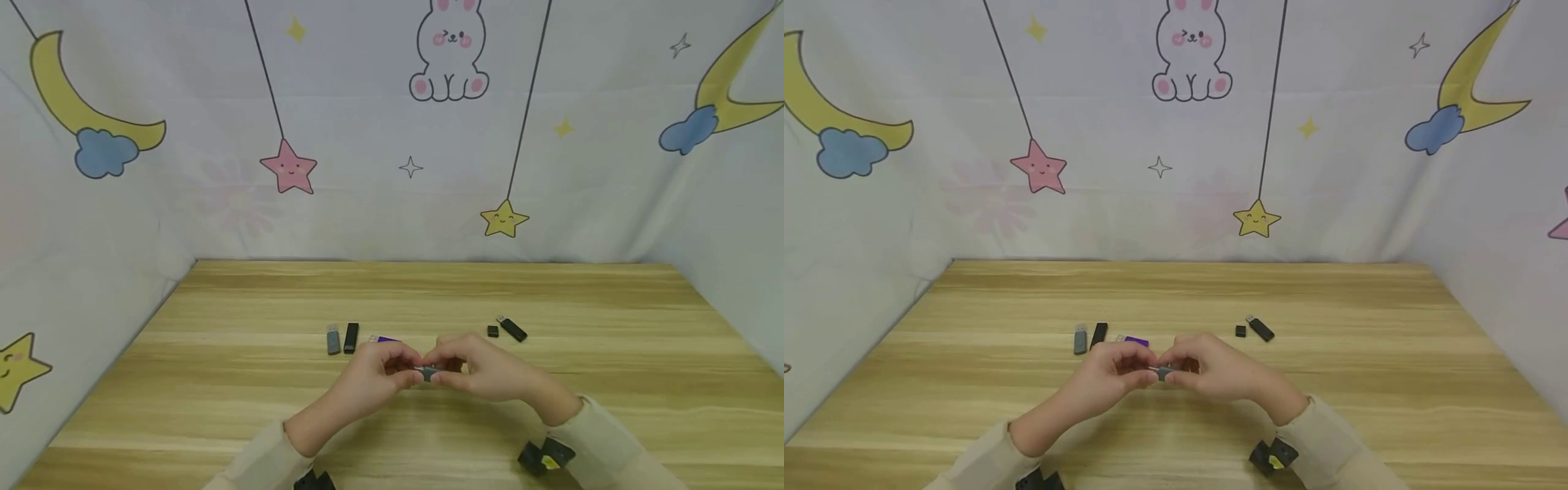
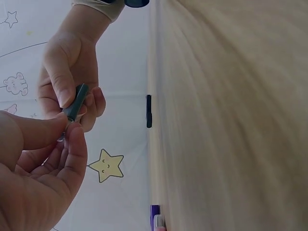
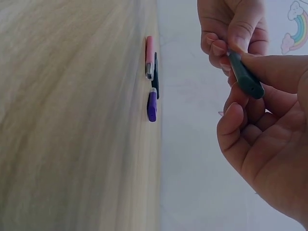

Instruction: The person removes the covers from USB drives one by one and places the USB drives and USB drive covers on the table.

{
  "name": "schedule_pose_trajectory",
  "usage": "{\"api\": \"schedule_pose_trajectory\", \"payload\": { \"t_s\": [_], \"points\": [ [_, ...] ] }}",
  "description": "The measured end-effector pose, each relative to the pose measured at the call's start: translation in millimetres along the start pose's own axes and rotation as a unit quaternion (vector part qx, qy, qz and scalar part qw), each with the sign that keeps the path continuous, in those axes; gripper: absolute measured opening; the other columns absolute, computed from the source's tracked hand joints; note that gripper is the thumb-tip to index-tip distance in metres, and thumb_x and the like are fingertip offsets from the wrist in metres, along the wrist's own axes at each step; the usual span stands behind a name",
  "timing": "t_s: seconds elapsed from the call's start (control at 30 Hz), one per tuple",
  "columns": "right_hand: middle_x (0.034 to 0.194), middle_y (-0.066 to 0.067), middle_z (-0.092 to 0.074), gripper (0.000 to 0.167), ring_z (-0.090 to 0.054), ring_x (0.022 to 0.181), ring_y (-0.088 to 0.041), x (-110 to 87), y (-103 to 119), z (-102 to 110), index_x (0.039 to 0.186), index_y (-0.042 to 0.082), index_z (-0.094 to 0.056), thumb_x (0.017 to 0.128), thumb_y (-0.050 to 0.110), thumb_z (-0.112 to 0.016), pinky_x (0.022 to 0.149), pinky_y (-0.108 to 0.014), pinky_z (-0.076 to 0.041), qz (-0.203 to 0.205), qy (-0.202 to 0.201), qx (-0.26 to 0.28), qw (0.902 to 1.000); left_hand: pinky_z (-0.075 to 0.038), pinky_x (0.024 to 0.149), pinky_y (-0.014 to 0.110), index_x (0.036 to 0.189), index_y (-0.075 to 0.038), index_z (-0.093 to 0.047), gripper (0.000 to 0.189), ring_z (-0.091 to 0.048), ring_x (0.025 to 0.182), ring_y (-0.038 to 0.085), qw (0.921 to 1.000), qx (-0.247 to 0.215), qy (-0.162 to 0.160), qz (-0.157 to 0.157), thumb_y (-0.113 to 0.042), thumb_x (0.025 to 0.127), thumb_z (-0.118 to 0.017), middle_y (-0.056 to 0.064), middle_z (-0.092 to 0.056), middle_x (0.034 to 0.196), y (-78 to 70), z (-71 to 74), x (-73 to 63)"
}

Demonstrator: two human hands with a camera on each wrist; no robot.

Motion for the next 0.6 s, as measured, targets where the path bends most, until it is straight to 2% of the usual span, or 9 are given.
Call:
{"api": "schedule_pose_trajectory", "payload": {
  "t_s": [0.3,0.6],
  "points": [
    [0.088,0.004,-0.062,0.018,-0.051,0.075,-0.003,-1.7,-0.7,-1.5,0.109,0.007,-0.071,0.094,0.012,-0.063,0.067,-0.024,-0.049,-0.002,0.001,-0.006,1.0,-0.05,0.062,0.02,0.095,-0.001,-0.071,0.008,-0.061,0.075,0.011,0.9999,-0.009,0.004,0.012,-0.002,0.087,-0.068,0.007,-0.069,0.09,3.7,-1.7,-0.4],
    [0.09,0.003,-0.063,0.018,-0.051,0.075,-0.002,-2.5,-2.2,-3.0,0.109,0.007,-0.071,0.094,0.013,-0.063,0.066,-0.024,-0.049,0.002,0.003,0.0,1.0,-0.05,0.061,0.02,0.094,0.0,-0.071,0.008,-0.059,0.071,0.009,0.9998,-0.016,0.004,0.009,0.0,0.086,-0.069,0.008,-0.069,0.088,2.2,-2.2,-1.6]
  ]
}}
Point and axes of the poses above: each hand's wrist, its own x-axis towards the middle knuckle, its own z-axis out of the back of the hand, y = z × x, the point moved 5 cm from there along x, towards the middle knuckle
